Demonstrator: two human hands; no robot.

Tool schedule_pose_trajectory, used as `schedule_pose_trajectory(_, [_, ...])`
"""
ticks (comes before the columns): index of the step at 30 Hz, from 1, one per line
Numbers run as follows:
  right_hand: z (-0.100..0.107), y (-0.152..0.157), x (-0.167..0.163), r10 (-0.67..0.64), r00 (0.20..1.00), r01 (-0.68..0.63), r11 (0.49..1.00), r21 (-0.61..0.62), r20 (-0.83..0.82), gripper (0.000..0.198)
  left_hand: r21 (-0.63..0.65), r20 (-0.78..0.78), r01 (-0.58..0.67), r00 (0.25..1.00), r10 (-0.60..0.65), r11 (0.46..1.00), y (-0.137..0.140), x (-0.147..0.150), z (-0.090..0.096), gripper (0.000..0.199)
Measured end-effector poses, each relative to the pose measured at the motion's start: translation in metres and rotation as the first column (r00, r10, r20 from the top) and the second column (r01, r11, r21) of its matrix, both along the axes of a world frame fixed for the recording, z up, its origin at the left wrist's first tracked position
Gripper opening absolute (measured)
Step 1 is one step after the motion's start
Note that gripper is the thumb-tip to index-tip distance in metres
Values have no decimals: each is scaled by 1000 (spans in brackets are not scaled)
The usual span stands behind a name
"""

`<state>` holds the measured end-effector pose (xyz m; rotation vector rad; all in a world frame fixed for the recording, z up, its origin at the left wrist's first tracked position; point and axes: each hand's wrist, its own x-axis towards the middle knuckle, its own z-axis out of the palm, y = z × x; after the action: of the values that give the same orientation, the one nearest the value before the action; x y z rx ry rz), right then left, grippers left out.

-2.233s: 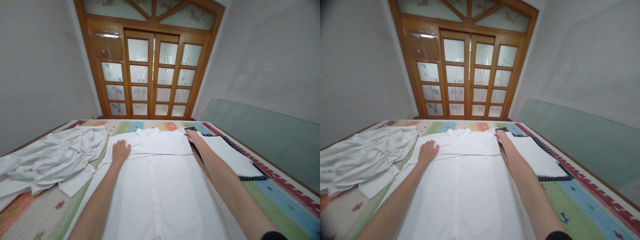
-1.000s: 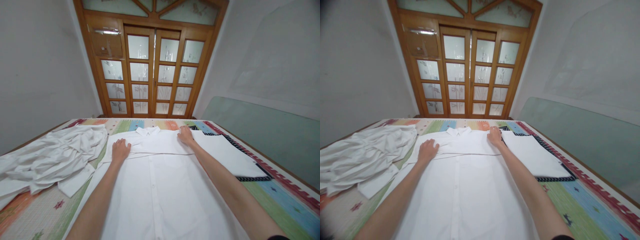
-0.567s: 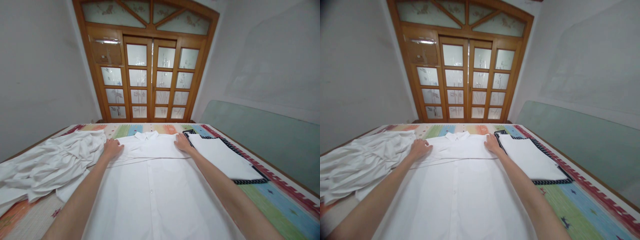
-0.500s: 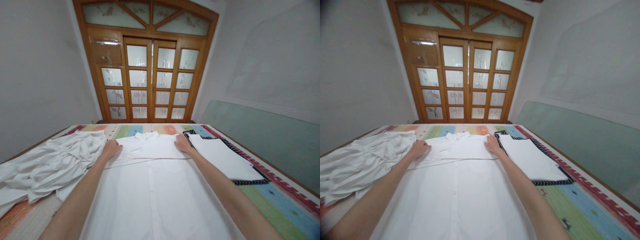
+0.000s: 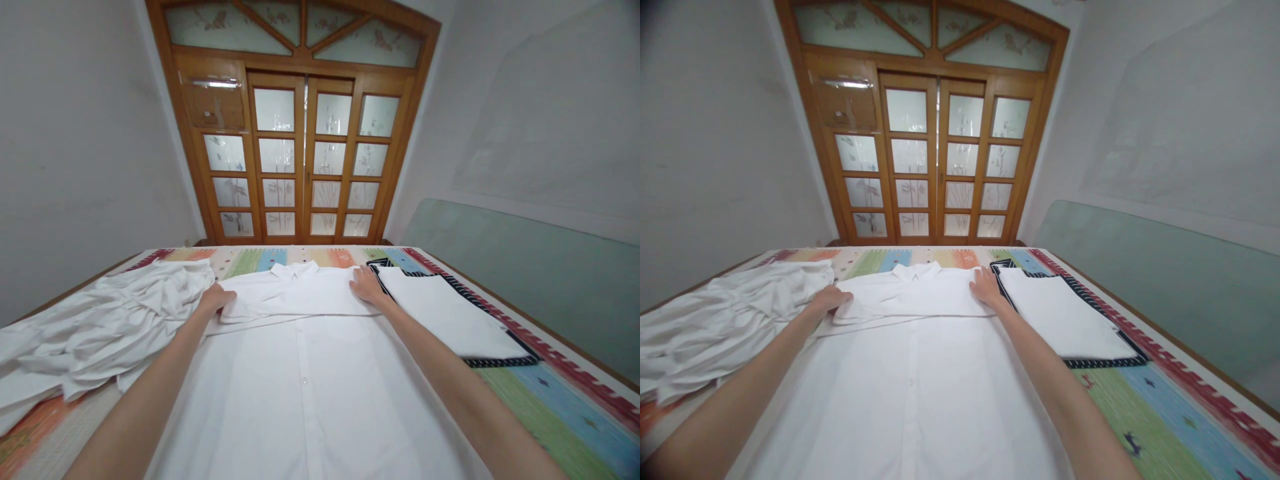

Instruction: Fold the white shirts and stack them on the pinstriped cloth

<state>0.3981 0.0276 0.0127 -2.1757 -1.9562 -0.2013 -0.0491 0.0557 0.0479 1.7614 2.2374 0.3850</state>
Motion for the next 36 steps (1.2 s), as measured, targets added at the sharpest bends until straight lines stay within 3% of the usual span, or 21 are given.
schedule_pose_trajectory(5, [0,0,-3,23,1000,-23,1000,-17,5,53,104,223,-118,970,92,988,-14,7,4,42])
schedule_pose_trajectory(9, [4,-3,-7,25,999,-24,999,-31,47,50,98,484,-216,863,143,972,-30,11,7,57])
schedule_pose_trajectory(12, [12,-4,-12,42,995,-40,999,-26,87,50,125,608,-216,788,98,968,-38,8,5,57])
schedule_pose_trajectory(17, [30,9,-25,146,985,-147,989,0,95,48,270,538,-182,843,9,945,-41,0,-5,47])
schedule_pose_trajectory(21, [37,30,-34,228,972,-224,972,-66,65,40,310,479,-177,878,7,934,-41,-1,-12,37])
schedule_pose_trajectory(27, [31,46,-32,175,980,-165,981,-105,95,41,305,440,-198,897,46,931,-47,2,-25,30])
schedule_pose_trajectory(36, [29,48,-16,134,969,-98,980,-176,208,43,286,461,-202,886,50,937,-52,7,-32,44])
